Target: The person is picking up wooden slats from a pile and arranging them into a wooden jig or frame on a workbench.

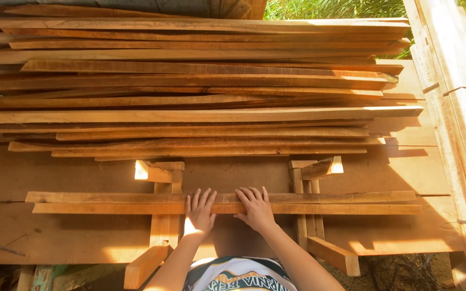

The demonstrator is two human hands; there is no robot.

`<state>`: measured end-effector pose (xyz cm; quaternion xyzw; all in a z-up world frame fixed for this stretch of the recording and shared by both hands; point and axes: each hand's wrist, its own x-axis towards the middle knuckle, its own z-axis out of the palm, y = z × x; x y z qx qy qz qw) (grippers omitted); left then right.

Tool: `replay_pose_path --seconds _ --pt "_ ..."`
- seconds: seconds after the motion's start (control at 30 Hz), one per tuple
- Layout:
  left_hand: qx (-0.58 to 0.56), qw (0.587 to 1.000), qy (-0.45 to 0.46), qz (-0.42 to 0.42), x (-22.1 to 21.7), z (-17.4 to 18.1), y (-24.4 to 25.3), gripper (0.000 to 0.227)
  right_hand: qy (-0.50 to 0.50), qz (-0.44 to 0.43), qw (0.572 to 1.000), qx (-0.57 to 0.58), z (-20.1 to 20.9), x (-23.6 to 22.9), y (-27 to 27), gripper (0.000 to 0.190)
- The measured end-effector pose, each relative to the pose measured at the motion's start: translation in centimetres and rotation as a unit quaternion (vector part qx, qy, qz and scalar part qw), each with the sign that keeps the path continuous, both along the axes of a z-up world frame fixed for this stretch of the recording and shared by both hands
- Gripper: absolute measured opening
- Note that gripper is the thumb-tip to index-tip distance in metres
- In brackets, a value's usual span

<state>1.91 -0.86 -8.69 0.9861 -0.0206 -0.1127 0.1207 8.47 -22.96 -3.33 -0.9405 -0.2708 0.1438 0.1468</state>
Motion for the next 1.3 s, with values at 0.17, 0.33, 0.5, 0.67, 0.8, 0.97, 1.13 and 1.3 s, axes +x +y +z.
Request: replay_pose_path --seconds 0.17,0.33,0.5,0.67,0.8,0.97,1.13,1.3 --pt "-0.034 0.991 0.120 0.057 5.8 4.7 -0.4 0.080 0.102 -0.014 0.994 -0.038 2.0 4.8 1.6 0.078" --pt "-0.103 0.934 0.339 0.040 11.1 4.9 -0.8 0.067 0.254 -0.014 0.964 0.074 4.4 9.4 1.7 0.092" --pt "-0.291 0.947 0.103 0.093 26.7 8.2 2.4 0.050 -0.113 -0.037 0.948 0.294 1.9 22.8 3.7 0.033" --pt "-0.080 0.977 -0.163 0.112 37.1 10.9 9.5 0.053 -0.284 -0.087 0.937 0.183 4.9 34.4 6.7 0.051" --pt "0.090 0.986 -0.014 0.142 39.5 8.1 13.6 0.069 -0.043 -0.142 0.988 -0.047 5.2 38.1 7.5 0.077" --pt "0.192 0.975 -0.011 0.110 39.5 4.3 16.9 0.054 -0.153 -0.057 0.977 -0.135 1.1 38.5 6.0 0.051" --pt "0.095 0.992 0.045 0.066 38.3 4.2 19.0 0.047 -0.372 0.130 0.918 0.034 1.4 36.5 2.6 0.024" --pt "0.048 0.996 0.050 -0.062 33.8 18.2 15.5 0.043 -0.307 0.052 0.948 0.061 5.8 32.2 -4.2 0.029"
